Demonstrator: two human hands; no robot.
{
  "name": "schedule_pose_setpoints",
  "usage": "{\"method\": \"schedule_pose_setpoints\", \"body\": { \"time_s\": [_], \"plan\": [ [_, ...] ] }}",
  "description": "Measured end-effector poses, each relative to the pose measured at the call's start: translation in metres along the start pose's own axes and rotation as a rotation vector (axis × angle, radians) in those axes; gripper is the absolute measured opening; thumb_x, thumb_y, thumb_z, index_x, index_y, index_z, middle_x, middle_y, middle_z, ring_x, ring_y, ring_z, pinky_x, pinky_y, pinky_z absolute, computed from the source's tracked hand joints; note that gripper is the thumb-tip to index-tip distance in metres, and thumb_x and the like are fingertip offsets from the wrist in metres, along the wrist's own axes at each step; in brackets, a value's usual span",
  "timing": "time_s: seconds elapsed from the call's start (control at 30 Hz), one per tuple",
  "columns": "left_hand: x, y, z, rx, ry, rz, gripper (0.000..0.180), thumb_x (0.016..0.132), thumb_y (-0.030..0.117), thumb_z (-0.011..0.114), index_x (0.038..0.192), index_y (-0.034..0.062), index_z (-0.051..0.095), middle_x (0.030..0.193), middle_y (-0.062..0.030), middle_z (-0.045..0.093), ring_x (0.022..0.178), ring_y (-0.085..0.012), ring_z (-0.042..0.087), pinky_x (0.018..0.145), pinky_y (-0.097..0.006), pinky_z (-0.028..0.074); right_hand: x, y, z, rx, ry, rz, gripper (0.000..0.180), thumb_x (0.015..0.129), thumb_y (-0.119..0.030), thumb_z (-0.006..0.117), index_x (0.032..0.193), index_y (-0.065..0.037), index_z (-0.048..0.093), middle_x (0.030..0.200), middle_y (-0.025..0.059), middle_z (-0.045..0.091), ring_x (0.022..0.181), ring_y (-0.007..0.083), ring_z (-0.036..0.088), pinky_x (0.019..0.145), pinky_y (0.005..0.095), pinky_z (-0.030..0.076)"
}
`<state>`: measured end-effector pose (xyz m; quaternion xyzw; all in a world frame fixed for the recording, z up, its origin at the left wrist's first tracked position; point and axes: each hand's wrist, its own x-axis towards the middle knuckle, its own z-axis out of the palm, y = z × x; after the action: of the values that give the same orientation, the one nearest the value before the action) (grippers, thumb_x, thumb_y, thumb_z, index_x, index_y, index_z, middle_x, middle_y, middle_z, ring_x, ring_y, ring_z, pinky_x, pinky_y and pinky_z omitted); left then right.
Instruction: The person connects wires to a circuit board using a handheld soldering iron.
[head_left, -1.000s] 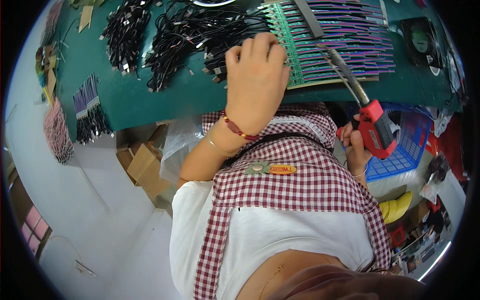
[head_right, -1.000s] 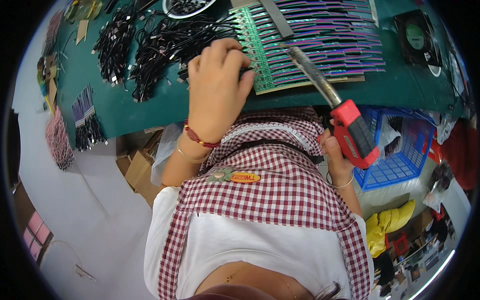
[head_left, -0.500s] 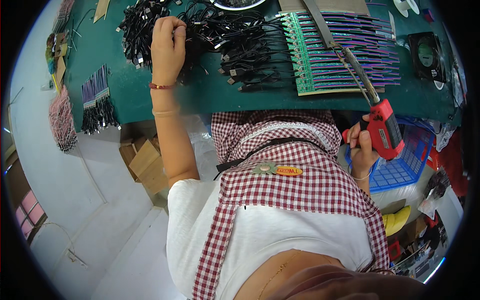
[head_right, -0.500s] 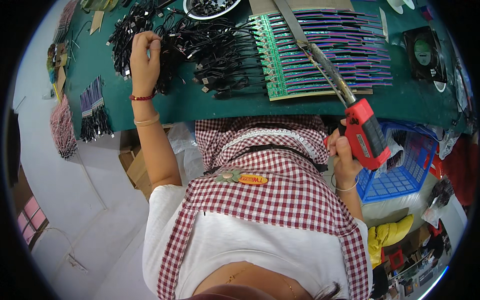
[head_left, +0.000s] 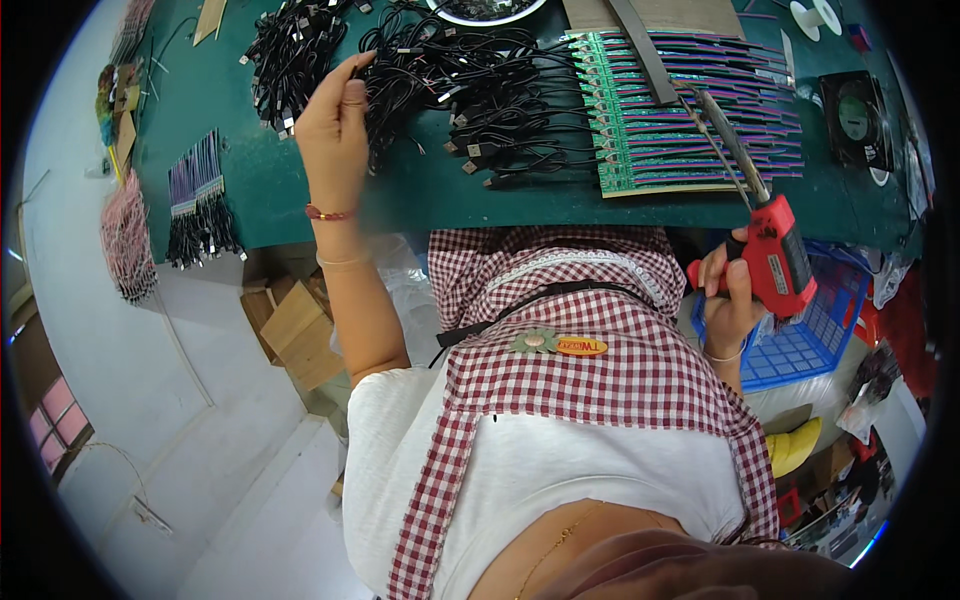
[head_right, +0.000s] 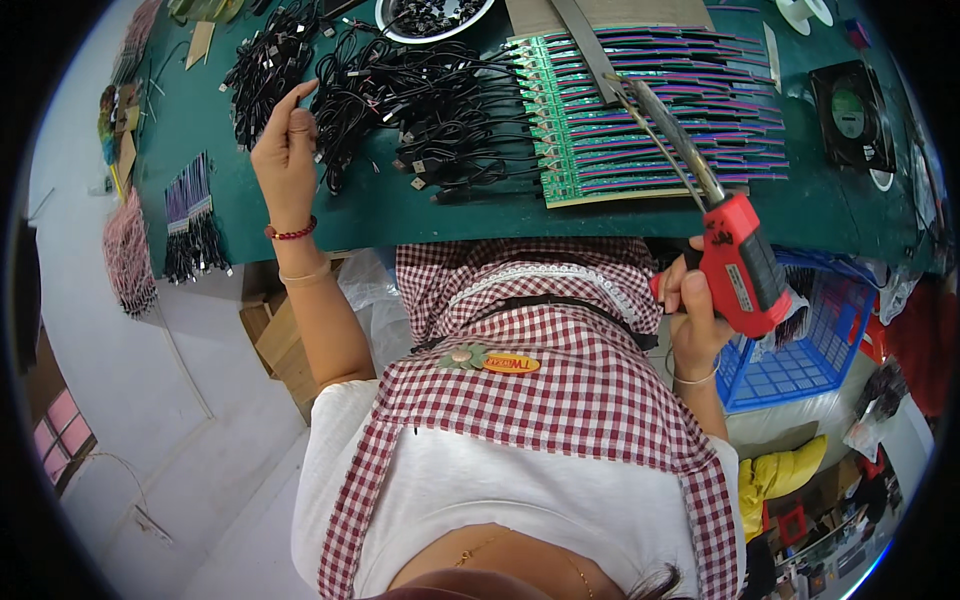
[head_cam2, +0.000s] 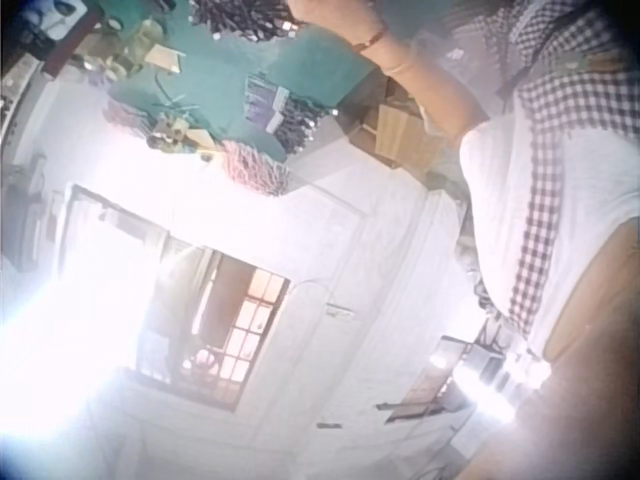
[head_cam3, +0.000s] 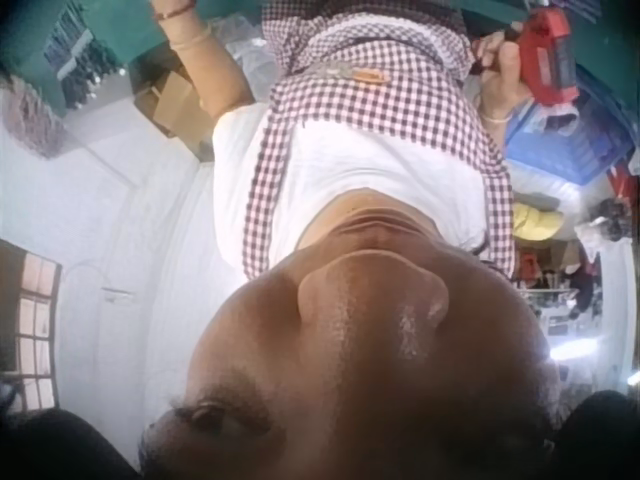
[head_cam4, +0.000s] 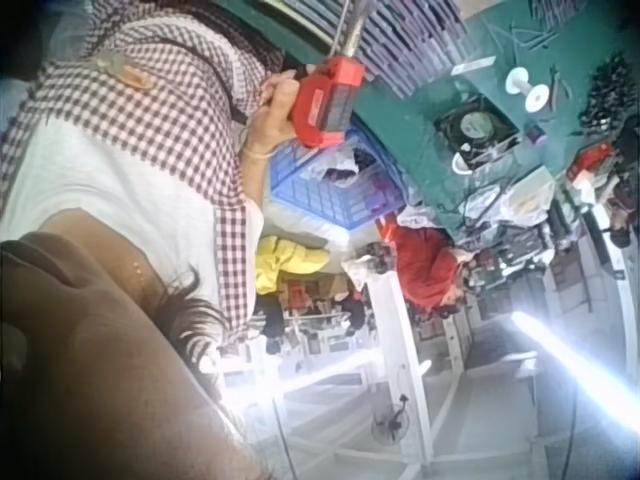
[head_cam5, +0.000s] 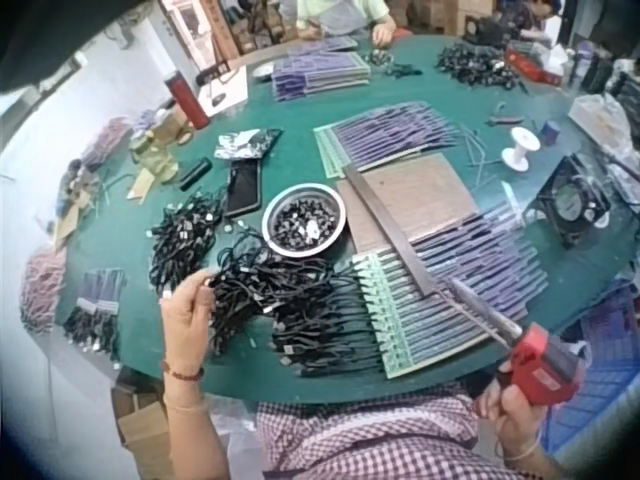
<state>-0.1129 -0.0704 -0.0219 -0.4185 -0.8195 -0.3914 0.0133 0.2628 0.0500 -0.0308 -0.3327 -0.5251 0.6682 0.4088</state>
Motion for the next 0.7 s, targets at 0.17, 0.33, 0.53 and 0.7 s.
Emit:
{"method": "schedule_pose_setpoints", "body": {
  "time_s": [0.17,0.33,0.53,0.7],
  "plan": [
    [-0.015,0.065,0.030,-0.402,-0.297,-0.103,0.010,0.086,0.007,0.050,0.087,-0.0025,0.053,0.065,-0.0071,0.059,0.058,-0.0104,0.057,0.054,-0.023,0.044,0.014,-0.013,0.028,0.147,0.044,0.083,0.032,0.085,-0.007,0.052,0.114,0.003,0.043,0.068,0.0081,0.049,0.051,0.0101,0.041,0.049,0.0246,0.037],
    [-0.039,0.116,0.053,-0.464,-0.498,-0.050,0.004,0.083,0.002,0.054,0.083,-0.0015,0.054,0.065,-0.0034,0.057,0.057,-0.0064,0.053,0.052,-0.020,0.041,0.044,-0.019,0.067,-0.066,0.002,0.129,0.037,0.079,0.003,0.059,0.113,0.002,0.046,0.082,0.0116,0.058,0.067,0.0141,0.055,0.060,0.0264,0.045],
    [-0.025,0.092,0.061,-0.133,-0.414,0.101,0.005,0.082,0.002,0.057,0.086,0.0000,0.056,0.072,-0.0080,0.060,0.063,-0.0122,0.057,0.056,-0.023,0.044,0.046,-0.018,0.067,-0.139,-0.111,0.110,0.039,0.077,0.003,0.061,0.114,0.002,0.047,0.089,0.0130,0.062,0.078,0.0180,0.062,0.068,0.0286,0.049],
    [-0.022,0.055,0.077,-0.514,-0.009,0.093,0.009,0.090,0.006,0.049,0.091,0.0002,0.055,0.078,-0.0064,0.057,0.073,-0.0134,0.055,0.064,-0.024,0.043,0.041,-0.013,0.063,-0.044,-0.015,0.159,0.037,0.078,0.003,0.061,0.112,0.001,0.048,0.088,0.0128,0.062,0.075,0.0179,0.061,0.067,0.0286,0.050]
  ]
}}
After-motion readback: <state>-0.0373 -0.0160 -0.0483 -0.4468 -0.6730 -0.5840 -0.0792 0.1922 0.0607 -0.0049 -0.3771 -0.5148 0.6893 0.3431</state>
